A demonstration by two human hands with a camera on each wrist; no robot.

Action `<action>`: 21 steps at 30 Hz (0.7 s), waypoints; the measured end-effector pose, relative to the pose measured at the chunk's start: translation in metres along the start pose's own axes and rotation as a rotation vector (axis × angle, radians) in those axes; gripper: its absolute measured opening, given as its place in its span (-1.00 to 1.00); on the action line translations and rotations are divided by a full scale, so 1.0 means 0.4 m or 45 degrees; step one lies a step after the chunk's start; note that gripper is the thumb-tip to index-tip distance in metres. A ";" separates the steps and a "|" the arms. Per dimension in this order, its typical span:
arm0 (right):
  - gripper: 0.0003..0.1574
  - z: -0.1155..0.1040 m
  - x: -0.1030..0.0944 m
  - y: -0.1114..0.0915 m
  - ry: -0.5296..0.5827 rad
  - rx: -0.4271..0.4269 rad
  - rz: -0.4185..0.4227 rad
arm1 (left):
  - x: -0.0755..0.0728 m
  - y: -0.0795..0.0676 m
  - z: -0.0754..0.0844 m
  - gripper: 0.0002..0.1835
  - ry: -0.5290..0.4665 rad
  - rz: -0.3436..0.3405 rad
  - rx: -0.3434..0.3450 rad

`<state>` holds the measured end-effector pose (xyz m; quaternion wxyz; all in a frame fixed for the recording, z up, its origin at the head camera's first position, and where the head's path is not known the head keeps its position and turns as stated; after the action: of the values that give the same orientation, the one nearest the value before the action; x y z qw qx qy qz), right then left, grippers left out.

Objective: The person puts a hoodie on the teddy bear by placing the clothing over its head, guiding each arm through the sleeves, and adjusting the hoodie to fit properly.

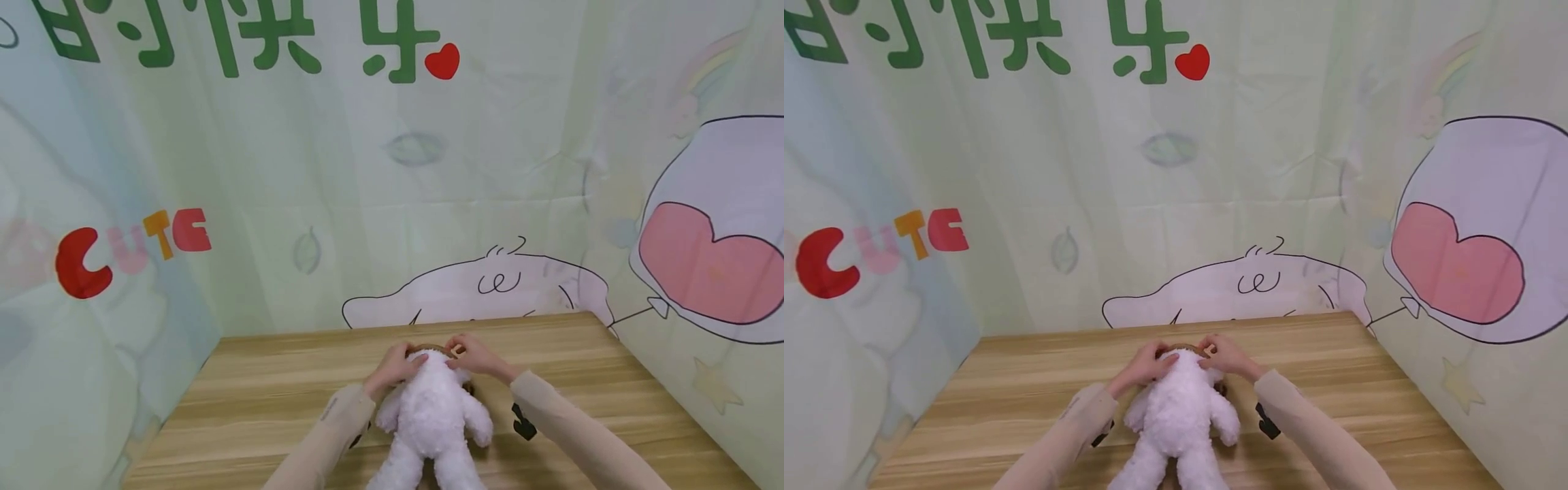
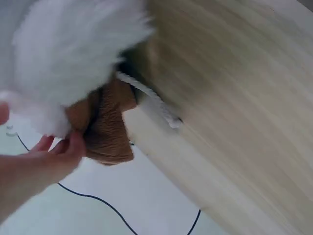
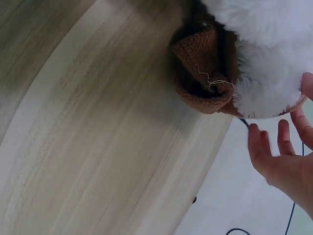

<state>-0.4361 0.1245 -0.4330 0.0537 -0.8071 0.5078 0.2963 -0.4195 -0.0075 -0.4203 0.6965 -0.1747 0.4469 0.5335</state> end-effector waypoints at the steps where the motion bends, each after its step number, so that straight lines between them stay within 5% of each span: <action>1: -0.77 -0.005 0.002 0.000 -0.069 -0.012 0.018 | 0.006 0.004 -0.006 -0.68 -0.003 -0.020 0.005; 8: -0.82 -0.035 0.035 -0.003 -0.251 -0.106 0.024 | 0.112 0.083 -0.120 -0.38 0.076 -0.027 0.194; 10: -0.82 -0.041 0.045 -0.004 -0.274 -0.147 0.033 | 0.115 0.086 -0.122 -0.38 0.096 -0.011 0.190; 15: -0.83 -0.051 0.070 -0.012 -0.263 -0.209 0.051 | 0.041 0.023 -0.025 -0.72 0.134 0.047 0.086; 21: -0.78 -0.069 0.086 -0.029 -0.341 -0.249 0.172 | 0.008 -0.022 0.040 -0.77 0.445 0.253 0.153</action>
<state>-0.4038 0.0924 -0.4312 0.0222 -0.7258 0.5178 0.4522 -0.4043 0.0027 -0.4164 0.5617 -0.1779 0.6069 0.5334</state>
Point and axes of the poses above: each hand's wrist, its own y-axis towards the middle knuckle, its own x-axis out of the palm, z = x × y, the point moved 9 cm from there along y, towards the middle knuckle, and after that the axes turned 13 degrees about y, right-handed, at the moved point
